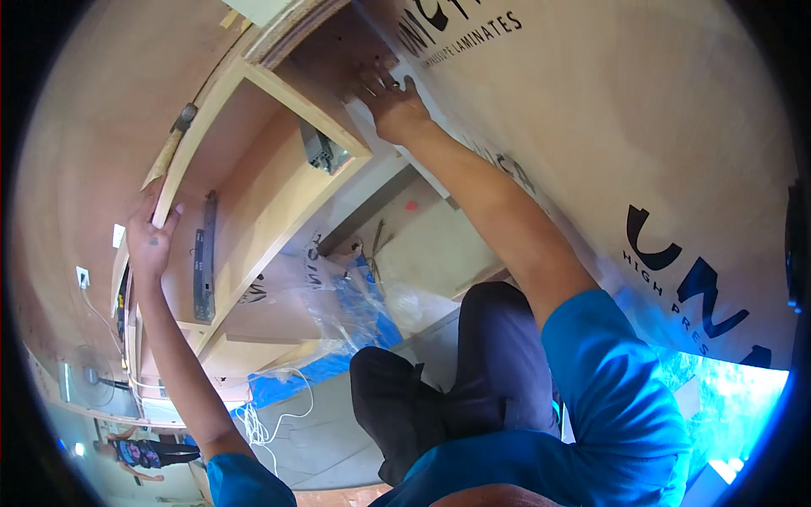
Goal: The person works on wood panels to assemble a structure, using a drill to make holes and a hammer to secure pieces together, while also handling several wood panels.
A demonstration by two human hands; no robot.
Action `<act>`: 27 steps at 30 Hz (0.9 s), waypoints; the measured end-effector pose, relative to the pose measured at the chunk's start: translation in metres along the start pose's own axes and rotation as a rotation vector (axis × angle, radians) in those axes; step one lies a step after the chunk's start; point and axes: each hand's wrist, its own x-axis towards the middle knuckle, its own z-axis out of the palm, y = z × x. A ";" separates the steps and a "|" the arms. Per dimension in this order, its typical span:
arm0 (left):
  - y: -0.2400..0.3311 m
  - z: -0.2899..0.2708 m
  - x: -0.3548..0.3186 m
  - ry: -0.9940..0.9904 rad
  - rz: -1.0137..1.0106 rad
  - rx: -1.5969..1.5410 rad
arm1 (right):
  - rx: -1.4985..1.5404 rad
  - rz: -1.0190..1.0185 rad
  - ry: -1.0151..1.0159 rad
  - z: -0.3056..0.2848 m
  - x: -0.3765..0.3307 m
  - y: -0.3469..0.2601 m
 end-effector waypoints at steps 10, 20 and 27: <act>0.016 -0.008 -0.004 0.118 0.096 0.080 | 2.138 0.127 0.011 -0.091 0.023 -0.018; 0.018 -0.013 -0.009 0.146 0.046 0.106 | 2.296 0.056 0.445 -0.191 0.038 -0.080; 0.018 -0.014 -0.009 0.131 0.027 0.081 | 2.211 0.144 0.413 -0.183 0.036 -0.070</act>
